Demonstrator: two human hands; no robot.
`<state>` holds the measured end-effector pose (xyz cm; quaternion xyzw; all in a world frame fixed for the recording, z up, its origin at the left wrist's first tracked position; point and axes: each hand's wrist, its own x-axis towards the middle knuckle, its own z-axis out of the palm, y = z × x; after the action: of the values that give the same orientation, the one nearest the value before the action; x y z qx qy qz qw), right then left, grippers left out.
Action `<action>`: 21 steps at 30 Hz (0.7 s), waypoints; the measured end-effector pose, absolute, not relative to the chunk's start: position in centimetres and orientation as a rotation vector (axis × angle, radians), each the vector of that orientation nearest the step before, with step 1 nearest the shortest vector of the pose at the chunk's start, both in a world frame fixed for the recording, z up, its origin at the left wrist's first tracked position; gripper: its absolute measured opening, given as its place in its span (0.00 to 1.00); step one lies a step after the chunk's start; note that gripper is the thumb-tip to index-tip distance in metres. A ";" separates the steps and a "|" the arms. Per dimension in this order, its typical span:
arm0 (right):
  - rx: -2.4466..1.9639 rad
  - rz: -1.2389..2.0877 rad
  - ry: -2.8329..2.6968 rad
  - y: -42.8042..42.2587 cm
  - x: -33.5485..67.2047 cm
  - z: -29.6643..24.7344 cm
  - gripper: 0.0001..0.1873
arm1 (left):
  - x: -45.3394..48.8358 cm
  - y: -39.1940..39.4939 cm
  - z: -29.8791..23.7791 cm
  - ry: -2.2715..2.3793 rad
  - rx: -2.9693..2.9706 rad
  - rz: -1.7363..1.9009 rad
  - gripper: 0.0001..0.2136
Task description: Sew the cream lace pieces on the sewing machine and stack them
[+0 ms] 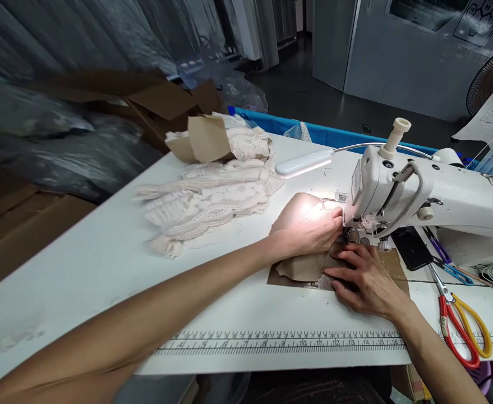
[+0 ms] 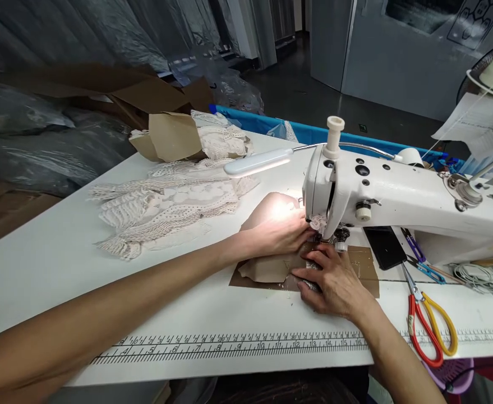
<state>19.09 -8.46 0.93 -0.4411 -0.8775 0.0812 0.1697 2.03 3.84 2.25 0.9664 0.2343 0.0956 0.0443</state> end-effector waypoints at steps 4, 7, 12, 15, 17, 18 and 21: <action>-1.311 0.190 -2.508 -8.4 19.1 1.2 0.16 | 2.7 2.6 3.0 0.792 3.056 0.038 0.09; -1.354 0.105 -2.498 -8.5 19.1 1.2 0.17 | 3.0 1.7 3.3 0.881 3.037 -0.022 0.08; -1.423 -0.030 -2.427 -8.4 19.1 0.7 0.14 | 2.7 2.3 1.9 0.915 2.928 0.244 0.09; -1.424 0.003 -2.379 -8.2 19.2 0.4 0.12 | 2.1 3.8 1.3 0.842 2.868 0.334 0.08; -1.392 0.027 -2.342 -8.0 19.4 0.3 0.12 | 1.8 4.6 1.3 0.793 2.841 0.345 0.07; -1.384 0.035 -2.323 -8.0 19.4 0.2 0.12 | 1.6 4.8 1.3 0.768 2.816 0.353 0.06; -1.420 0.071 -2.297 -7.9 19.6 0.2 0.12 | 1.5 5.1 1.2 0.716 2.744 0.389 0.06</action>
<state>19.60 -7.93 0.19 -0.5129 -0.8299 0.0257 0.2182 1.47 5.12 1.25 0.9493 0.2477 0.1348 0.1394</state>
